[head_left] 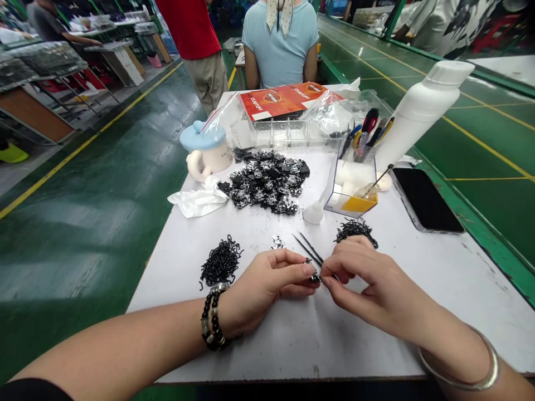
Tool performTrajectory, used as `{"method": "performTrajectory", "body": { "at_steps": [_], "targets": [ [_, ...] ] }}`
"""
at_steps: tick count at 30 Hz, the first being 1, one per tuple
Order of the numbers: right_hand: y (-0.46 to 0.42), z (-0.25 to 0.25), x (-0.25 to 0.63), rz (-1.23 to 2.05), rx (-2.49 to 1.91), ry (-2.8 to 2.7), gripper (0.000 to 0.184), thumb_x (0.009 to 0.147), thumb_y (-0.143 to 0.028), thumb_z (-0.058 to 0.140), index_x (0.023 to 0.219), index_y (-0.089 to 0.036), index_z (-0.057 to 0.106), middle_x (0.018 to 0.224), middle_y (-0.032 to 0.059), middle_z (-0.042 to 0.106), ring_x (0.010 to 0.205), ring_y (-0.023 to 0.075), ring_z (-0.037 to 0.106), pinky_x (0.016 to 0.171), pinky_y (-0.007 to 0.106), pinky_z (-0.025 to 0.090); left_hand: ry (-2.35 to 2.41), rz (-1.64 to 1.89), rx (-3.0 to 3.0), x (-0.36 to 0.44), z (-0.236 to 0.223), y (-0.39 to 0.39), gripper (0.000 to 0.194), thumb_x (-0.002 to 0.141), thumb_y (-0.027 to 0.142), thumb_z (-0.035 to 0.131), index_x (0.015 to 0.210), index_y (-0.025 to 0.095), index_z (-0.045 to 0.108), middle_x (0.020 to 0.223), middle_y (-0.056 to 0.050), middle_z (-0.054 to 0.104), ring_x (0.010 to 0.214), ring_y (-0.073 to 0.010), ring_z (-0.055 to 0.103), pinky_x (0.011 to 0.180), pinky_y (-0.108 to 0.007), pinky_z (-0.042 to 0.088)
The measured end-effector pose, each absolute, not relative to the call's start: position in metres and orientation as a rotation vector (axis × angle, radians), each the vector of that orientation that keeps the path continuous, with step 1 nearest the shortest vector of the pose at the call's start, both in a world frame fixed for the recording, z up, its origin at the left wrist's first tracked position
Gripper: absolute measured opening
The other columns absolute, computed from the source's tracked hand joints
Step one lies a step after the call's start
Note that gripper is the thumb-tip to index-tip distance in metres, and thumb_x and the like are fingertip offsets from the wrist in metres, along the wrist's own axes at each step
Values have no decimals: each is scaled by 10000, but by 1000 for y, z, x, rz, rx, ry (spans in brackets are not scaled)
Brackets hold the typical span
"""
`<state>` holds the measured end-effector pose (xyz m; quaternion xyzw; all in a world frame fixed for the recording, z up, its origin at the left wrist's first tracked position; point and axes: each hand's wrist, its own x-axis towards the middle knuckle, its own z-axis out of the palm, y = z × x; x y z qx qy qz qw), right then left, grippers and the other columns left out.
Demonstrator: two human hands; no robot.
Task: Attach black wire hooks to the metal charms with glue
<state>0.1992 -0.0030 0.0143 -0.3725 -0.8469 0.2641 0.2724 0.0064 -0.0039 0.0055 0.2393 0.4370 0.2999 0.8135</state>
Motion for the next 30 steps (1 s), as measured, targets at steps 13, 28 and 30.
{"method": "performTrajectory", "body": {
  "at_steps": [13,28,30],
  "targets": [
    [-2,18,202,1034,-1079,-2141,109,767,-96,566,736,-197,592,603,-34,486,623,97,449,650,259,357,829,539,451,6,1,-5,191,724,266,736,779,105,648,776,-59,699,716,-111,674,729,-225,540],
    [-2,20,197,1097,-1263,-2099,85,795,-174,559,722,-197,597,628,-28,492,648,105,461,669,271,359,811,603,403,6,2,-3,162,754,241,710,760,93,645,756,-48,670,723,-114,661,728,-229,552],
    [-3,19,196,1081,-1258,-2109,80,780,-150,568,721,-195,598,627,-31,497,645,103,467,669,270,361,819,618,421,6,2,-3,168,744,242,723,750,101,630,739,-39,661,718,-111,655,738,-236,548]
  ]
}}
